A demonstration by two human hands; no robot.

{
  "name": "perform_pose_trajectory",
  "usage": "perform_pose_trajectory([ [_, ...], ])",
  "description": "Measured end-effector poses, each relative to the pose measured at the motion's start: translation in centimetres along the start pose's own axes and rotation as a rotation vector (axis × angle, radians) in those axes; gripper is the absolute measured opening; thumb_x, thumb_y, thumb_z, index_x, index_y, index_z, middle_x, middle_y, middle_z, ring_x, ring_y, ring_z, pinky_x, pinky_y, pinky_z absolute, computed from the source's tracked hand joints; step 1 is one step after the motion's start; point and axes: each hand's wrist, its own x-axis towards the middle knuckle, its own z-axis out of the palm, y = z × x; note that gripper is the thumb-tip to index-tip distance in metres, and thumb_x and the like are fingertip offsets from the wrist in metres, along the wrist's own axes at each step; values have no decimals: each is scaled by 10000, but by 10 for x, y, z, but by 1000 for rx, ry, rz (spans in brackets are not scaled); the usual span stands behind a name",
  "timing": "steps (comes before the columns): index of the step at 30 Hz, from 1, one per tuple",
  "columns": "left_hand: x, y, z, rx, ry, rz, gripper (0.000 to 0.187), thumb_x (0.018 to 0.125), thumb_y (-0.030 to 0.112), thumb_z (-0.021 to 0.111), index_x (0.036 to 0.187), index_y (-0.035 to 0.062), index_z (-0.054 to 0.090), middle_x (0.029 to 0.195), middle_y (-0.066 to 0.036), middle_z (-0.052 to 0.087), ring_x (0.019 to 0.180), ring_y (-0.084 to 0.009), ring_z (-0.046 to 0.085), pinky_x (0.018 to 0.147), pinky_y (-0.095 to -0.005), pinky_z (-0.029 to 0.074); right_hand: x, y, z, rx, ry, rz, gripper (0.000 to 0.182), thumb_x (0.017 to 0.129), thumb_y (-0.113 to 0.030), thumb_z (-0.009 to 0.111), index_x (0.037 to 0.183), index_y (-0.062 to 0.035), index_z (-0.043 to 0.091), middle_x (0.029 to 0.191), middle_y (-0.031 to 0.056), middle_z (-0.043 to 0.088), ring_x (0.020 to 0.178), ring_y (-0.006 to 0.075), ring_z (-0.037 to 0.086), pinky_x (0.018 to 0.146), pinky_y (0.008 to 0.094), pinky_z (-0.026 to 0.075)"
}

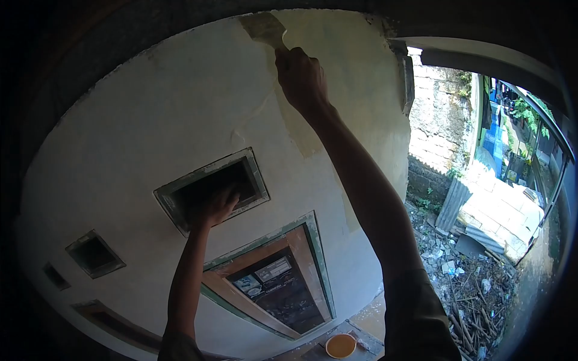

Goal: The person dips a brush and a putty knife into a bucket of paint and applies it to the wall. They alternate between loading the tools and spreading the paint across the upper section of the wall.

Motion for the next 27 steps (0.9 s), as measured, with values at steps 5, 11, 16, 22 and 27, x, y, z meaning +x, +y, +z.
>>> perform_pose_trajectory([
  [5, -5, 10, -8, -41, -46, -23, 685, 920, 552, 346, 1433, 104, 276, 1424, -194, 358, 1308, -349, 356, 1084, -416, 304, 19, 3, 24, -47, 55, -36, 399, 918, -341, 495, 816, 36, 576, 702, 274, 615, 693, 444, 623, 633, 510, 501],
  [11, -4, 6, -4, -68, -27, -5, 714, 909, 575, 332, 1459, 139, 200, 1457, -170, 314, 1310, -355, 352, 1094, -433, 286, 19, 0, 34, -70, 42, -5, 402, 913, -349, 501, 823, 34, 583, 725, 275, 621, 711, 437, 630, 648, 509, 504],
  [16, -1, -1, -1, -59, -32, 4, 712, 907, 575, 331, 1459, 144, 201, 1467, -164, 298, 1320, -354, 336, 1097, -434, 283, 6, 5, 32, -37, 16, -2, 392, 913, -334, 503, 813, 37, 584, 722, 277, 618, 704, 440, 626, 652, 517, 499],
  [22, 0, -6, 3, -109, 3, 52, 724, 904, 562, 349, 1456, 116, 203, 1466, -181, 290, 1329, -354, 322, 1102, -430, 273, -8, 17, 24, -54, 43, -113, 375, 916, -309, 504, 791, 35, 583, 691, 280, 605, 690, 428, 625, 629, 517, 494],
  [27, 2, -6, 2, -106, 5, 61, 718, 904, 545, 364, 1455, 112, 206, 1465, -187, 291, 1334, -360, 312, 1103, -430, 269, 24, 13, 25, -191, 23, -169, 192, 940, -187, 466, 942, -33, 581, 716, 173, 589, 651, 328, 617, 591, 435, 508],
])
